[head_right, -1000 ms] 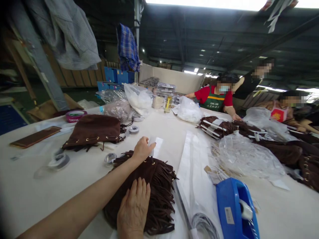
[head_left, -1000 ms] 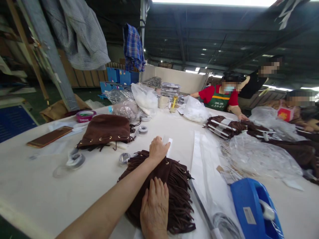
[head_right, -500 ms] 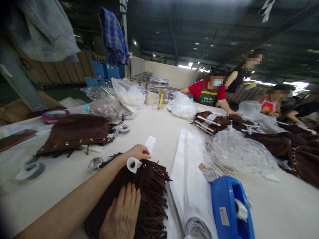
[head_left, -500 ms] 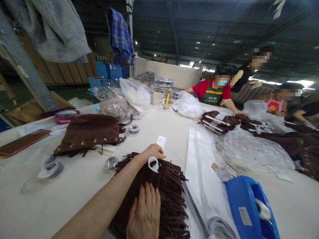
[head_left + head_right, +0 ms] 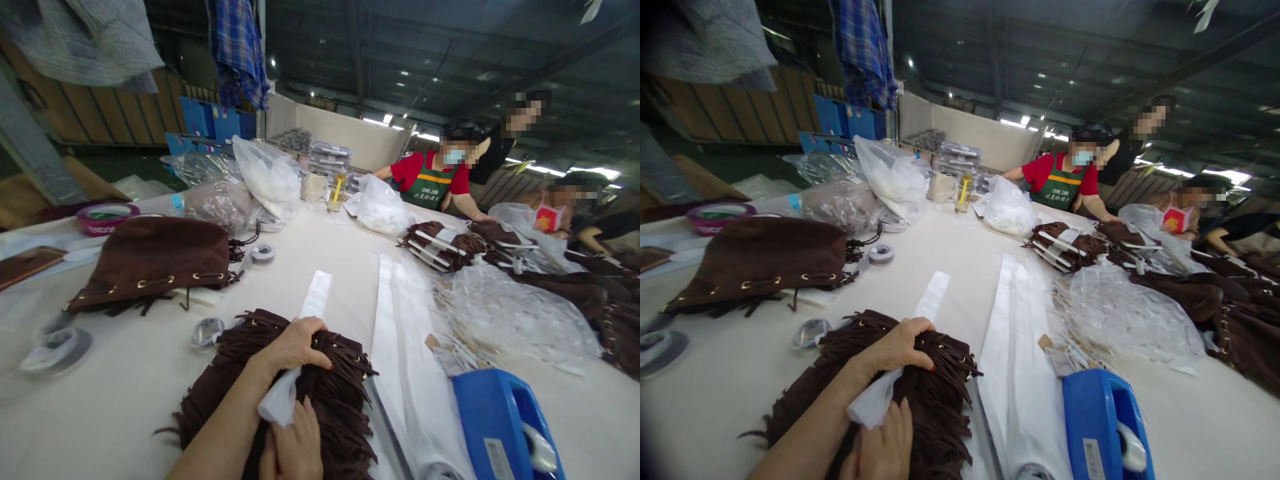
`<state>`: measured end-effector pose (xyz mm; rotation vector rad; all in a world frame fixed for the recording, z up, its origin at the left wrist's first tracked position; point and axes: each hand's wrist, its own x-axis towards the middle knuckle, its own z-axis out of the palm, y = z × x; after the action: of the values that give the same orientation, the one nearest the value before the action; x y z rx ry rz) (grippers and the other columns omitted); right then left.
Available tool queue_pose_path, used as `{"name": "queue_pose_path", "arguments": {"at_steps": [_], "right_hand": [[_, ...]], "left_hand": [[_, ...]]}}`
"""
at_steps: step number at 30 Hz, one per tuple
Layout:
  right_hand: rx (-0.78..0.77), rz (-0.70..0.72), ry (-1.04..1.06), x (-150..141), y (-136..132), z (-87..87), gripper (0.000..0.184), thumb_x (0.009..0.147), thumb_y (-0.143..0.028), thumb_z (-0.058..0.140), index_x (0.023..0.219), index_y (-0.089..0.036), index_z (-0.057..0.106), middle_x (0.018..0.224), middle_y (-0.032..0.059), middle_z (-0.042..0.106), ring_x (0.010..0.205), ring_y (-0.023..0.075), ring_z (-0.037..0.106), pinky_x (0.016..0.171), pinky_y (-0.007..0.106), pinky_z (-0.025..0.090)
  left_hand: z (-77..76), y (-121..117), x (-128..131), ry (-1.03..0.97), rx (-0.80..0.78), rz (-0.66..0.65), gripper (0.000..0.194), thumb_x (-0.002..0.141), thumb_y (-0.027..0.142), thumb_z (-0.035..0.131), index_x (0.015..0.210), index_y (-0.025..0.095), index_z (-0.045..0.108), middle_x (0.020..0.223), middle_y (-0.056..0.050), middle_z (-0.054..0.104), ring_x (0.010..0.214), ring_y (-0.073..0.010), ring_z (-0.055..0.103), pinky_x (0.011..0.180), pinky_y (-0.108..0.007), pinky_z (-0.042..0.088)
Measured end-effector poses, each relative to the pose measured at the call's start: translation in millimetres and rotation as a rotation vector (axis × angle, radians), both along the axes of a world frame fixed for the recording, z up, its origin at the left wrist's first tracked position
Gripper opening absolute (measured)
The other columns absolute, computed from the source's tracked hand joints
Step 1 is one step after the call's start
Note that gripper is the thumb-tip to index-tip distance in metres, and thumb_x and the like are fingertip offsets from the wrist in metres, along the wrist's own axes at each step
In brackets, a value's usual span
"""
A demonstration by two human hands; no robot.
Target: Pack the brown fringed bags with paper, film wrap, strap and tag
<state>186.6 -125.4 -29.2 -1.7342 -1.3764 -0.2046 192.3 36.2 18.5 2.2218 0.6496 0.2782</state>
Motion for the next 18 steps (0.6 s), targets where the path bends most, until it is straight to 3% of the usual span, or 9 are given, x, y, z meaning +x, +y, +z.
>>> {"name": "queue_pose_path", "arguments": {"at_steps": [3, 6, 8, 11, 15, 16, 18], "right_hand": [[0.053, 0.012, 0.085, 38, 3, 28.9, 0.020, 0.078, -0.008, 0.044, 0.084, -0.021, 0.057, 0.082, 0.0044, 0.064, 0.080, 0.0157, 0.061, 0.073, 0.028, 0.049], [-0.067, -0.028, -0.052, 78, 26, 55.1, 0.031, 0.077, -0.011, 0.043, 0.106, -0.018, 0.055, 0.108, 0.0109, 0.058, 0.103, 0.0214, 0.052, 0.087, 0.038, 0.043], [-0.232, 0.071, -0.140, 99, 42, 61.4, 0.038, 0.074, -0.007, 0.039, 0.107, -0.017, 0.055, 0.107, 0.0095, 0.058, 0.102, 0.0208, 0.050, 0.086, 0.038, 0.042], [-0.386, 0.148, -0.225, 123, 50, 59.1, 0.033, 0.070, -0.004, 0.039, 0.094, -0.017, 0.059, 0.091, 0.0069, 0.060, 0.086, 0.0194, 0.053, 0.075, 0.035, 0.042], [-0.401, 0.066, -0.182, 140, 18, 57.5, 0.028, 0.068, -0.007, 0.044, 0.085, -0.020, 0.061, 0.081, 0.0048, 0.060, 0.078, 0.0191, 0.052, 0.069, 0.033, 0.041], [-0.363, 0.035, -0.077, 140, 3, 57.4, 0.025, 0.069, -0.010, 0.048, 0.085, -0.021, 0.062, 0.084, 0.0051, 0.061, 0.079, 0.0192, 0.053, 0.070, 0.032, 0.042], [-0.261, -0.026, 0.330, 133, -30, 54.5, 0.017, 0.071, -0.019, 0.058, 0.086, -0.023, 0.064, 0.089, 0.0054, 0.062, 0.082, 0.0190, 0.056, 0.069, 0.030, 0.045]], "left_hand": [[-3.6, 3, 1, -0.058, -0.018, -0.022, 0.040, 0.056, 0.038, 0.076, 0.086, 0.017, 0.060, 0.082, 0.002, 0.058, 0.078, -0.0165, 0.053, 0.069, -0.023, 0.038], [-6.2, 5, 1, -0.092, -0.014, -0.043, 0.036, 0.057, 0.033, 0.074, 0.085, 0.017, 0.060, 0.081, 0.002, 0.058, 0.077, -0.0161, 0.053, 0.068, -0.023, 0.038], [-7.7, 6, 1, -0.108, -0.008, -0.044, 0.035, 0.057, 0.030, 0.074, 0.086, 0.017, 0.060, 0.082, 0.001, 0.057, 0.078, -0.0164, 0.053, 0.071, -0.024, 0.038], [-7.8, 6, 0, -0.101, -0.022, -0.040, 0.042, 0.054, 0.032, 0.076, 0.090, 0.018, 0.060, 0.085, 0.001, 0.059, 0.081, -0.0178, 0.054, 0.074, -0.025, 0.038], [-4.6, 7, -1, -0.065, -0.036, -0.041, 0.044, 0.053, 0.037, 0.077, 0.090, 0.020, 0.060, 0.088, 0.000, 0.061, 0.084, -0.0196, 0.055, 0.078, -0.028, 0.037], [-3.8, 7, -1, -0.069, -0.035, -0.040, 0.043, 0.054, 0.037, 0.077, 0.089, 0.019, 0.060, 0.088, 0.000, 0.061, 0.084, -0.0196, 0.055, 0.078, -0.028, 0.036], [-2.4, 7, -1, -0.079, -0.033, -0.037, 0.041, 0.055, 0.038, 0.076, 0.088, 0.019, 0.060, 0.087, 0.000, 0.062, 0.084, -0.0191, 0.055, 0.079, -0.028, 0.036]]}}
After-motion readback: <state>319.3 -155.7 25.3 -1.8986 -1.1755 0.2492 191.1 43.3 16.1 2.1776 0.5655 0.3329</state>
